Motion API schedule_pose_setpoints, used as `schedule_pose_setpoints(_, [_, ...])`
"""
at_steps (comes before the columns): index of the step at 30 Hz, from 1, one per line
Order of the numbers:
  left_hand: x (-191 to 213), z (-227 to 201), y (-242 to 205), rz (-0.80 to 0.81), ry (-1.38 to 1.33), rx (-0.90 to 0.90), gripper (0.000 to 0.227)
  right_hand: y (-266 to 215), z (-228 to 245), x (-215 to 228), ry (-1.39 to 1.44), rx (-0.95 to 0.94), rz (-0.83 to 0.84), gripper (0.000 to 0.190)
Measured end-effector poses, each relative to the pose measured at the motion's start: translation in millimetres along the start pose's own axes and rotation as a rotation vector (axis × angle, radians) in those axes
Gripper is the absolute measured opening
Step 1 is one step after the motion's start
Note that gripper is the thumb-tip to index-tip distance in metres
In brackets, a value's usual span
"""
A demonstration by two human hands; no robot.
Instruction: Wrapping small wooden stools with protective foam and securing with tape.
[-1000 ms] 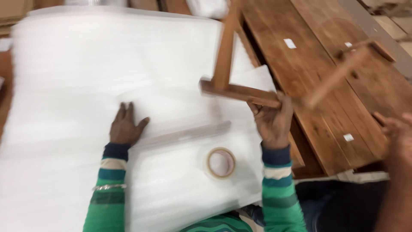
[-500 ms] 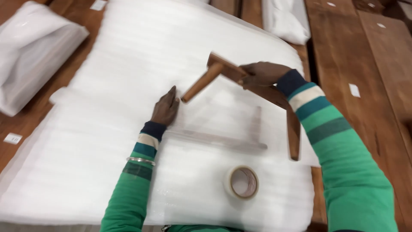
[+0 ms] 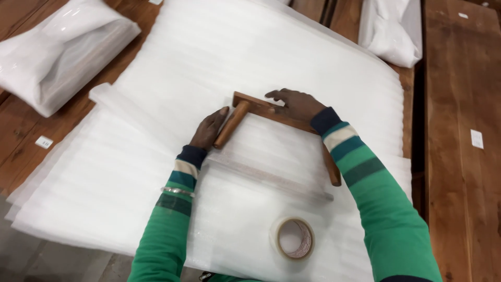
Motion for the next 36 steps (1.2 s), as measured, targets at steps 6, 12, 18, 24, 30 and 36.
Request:
schedule_pose_setpoints(6, [-1.7,-1.1,2.7,0.060,0.027,-0.079,0.093,-109.4,-60.1,27.4,0.020,-0.281,-0.394,0.058])
schedule_pose_setpoints(12, [-4.3,-10.9,-3.9,0.087,0.072,-0.072,0.095,-167.9,-93.0,-46.8,0.190,-0.501,-0.159,0.086])
schedule_pose_setpoints(18, [-0.6,-7.9,-4.6,0.169,0.024,0.018,0.082,-180.4,-75.6,-52.7,0.377,-0.490,-0.278,0.095])
schedule_pose_setpoints(24, [0.0,-18.9,-12.0,0.207,0.068,0.045,0.078,-180.1,-82.2,-68.4,0.514,-0.444,-0.270,0.096])
schedule_pose_setpoints(30, [-0.6,-21.3,-9.3,0.247,0.046,0.077,0.083,-174.7,-77.8,-59.4,0.501,-0.436,-0.207,0.099])
schedule_pose_setpoints(36, [-3.0,-29.6,-15.0,0.231,0.099,0.121,0.087,-165.3,-155.6,-72.2,0.764,-0.367,-0.230,0.084])
Point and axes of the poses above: each hand's wrist, its own y-axis towards the middle knuckle, its own x-axis out of the back of the hand, z = x × y, the point moved 7 cm from there along y, towards the middle knuckle, and after that the axes turned 7 degrees about -z, right-handed, at the moved point
